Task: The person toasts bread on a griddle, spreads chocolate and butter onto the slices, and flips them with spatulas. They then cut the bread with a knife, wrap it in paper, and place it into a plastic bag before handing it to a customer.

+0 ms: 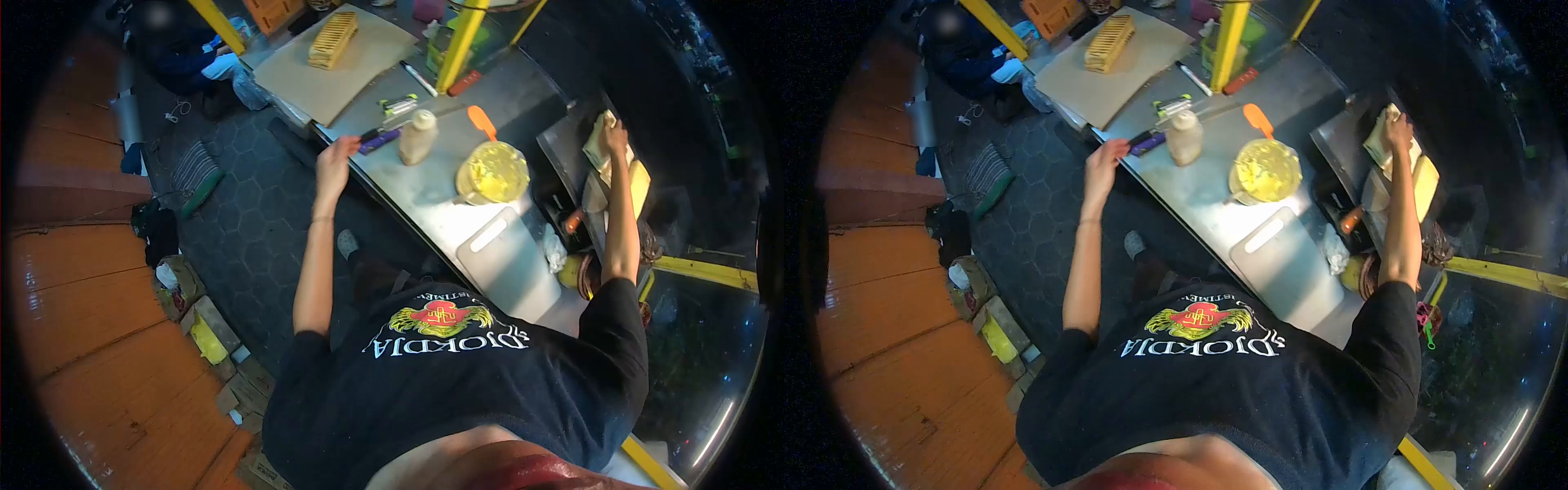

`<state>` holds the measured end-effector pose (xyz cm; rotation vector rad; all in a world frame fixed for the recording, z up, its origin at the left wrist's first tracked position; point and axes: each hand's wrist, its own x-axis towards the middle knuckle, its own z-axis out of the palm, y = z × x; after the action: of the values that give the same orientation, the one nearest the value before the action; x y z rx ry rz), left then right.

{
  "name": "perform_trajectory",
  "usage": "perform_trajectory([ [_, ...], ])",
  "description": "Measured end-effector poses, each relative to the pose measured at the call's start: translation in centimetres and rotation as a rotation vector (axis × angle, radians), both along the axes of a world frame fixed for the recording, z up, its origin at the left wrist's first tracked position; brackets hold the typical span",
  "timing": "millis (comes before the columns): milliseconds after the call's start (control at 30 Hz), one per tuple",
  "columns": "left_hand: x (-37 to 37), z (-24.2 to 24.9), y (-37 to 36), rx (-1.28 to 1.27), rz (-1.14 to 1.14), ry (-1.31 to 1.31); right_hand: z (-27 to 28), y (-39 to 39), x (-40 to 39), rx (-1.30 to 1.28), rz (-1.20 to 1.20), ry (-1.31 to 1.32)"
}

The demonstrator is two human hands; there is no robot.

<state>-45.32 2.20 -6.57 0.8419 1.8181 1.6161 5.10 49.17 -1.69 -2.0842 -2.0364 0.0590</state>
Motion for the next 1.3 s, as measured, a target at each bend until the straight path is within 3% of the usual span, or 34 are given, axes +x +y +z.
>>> perform_trajectory([
  [33,-1.1,-1.2,2.2,-0.025,-0.01,0.258,1.4,-0.6,-0.8,0.066,0.04,-0.031],
  [67,-1.8,-0.9,4.0,-0.191,-0.096,0.52,1.9,-0.9,-1.2,0.243,0.217,0.091],
  [100,-1.8,-1.4,5.4,-0.322,-0.142,0.717,5.0,-4.2,-3.7,0.26,0.313,0.282],
  [133,-1.9,-2.6,6.7,-0.467,-0.239,0.92,8.2,-8.2,-6.6,0.231,0.403,0.421],
  [200,-2.5,-6.1,8.3,-0.52,-0.328,1.042,15.1,-17.9,-13.2,0.018,0.529,0.643],
  [233,-3.1,-6.4,8.8,-0.524,-0.459,0.981,17.3,-22.6,-16.7,-0.141,0.535,0.943],
  [300,-3.6,-5.6,8.1,-0.531,-0.546,0.939,20.2,-30.9,-23.4,-0.28,0.682,0.989],
  [400,-5.8,-5.5,6.6,-0.442,-0.766,0.688,16.0,-37.1,-29.8,-0.61,1.027,0.975],
  [467,-7.3,-4.4,3.2,-0.356,-0.771,0.595,14.0,-42.0,-35.7,-1.206,0.902,0.895],
  [500,-8.7,-2.3,1.7,-0.343,-0.809,0.557,9.1,-43.2,-36.8,-1.23,0.859,0.735],
  [567,-10.7,-0.2,-0.7,-0.285,-0.745,0.477,3.3,-45.4,-39.7,-1.024,0.549,0.839],
  [633,-12.0,1.4,-1.8,-0.254,-0.72,0.427,-1.1,-46.4,-43.8,-0.759,0.278,1.288],
  [733,-13.2,2.4,-1.2,-0.244,-0.602,0.507,-4.1,-44.4,-49.6,-0.423,0.29,1.287],
  [767,-14.1,2.4,-0.4,-0.25,-0.622,0.514,-5.0,-43.5,-50.8,-0.418,0.271,1.299],
  [867,-17.2,1.4,2.1,-0.13,-0.58,0.263,-6.5,-40.5,-53.6,-0.211,0.182,1.419],
  [900,-18.6,0.9,2.7,-0.172,-0.548,0.355,-4.6,-39.7,-54.4,-0.348,0.046,1.703],
  [967,-21.3,1.8,3.8,-0.164,-0.438,-0.029,-4.7,-37.7,-53.9,-0.369,0.05,1.63],
  [1033,-24.1,2.7,5.4,-0.177,-0.335,-0.152,-5.9,-36.6,-52.9,-0.437,0.028,1.575],
  [1100,-27.9,0.0,7.6,-0.135,-0.302,-0.014,-7.3,-36.0,-51.6,-0.499,0.012,1.52],
  [1167,-30.7,-1.9,9.5,-0.143,-0.303,0.08,-8.4,-36.5,-50.5,-0.723,0.057,1.413],
  [1300,-30.8,-2.4,13.0,-0.253,-0.338,0.342,-8.0,-35.9,-51.3,-0.804,0.115,1.411],
])
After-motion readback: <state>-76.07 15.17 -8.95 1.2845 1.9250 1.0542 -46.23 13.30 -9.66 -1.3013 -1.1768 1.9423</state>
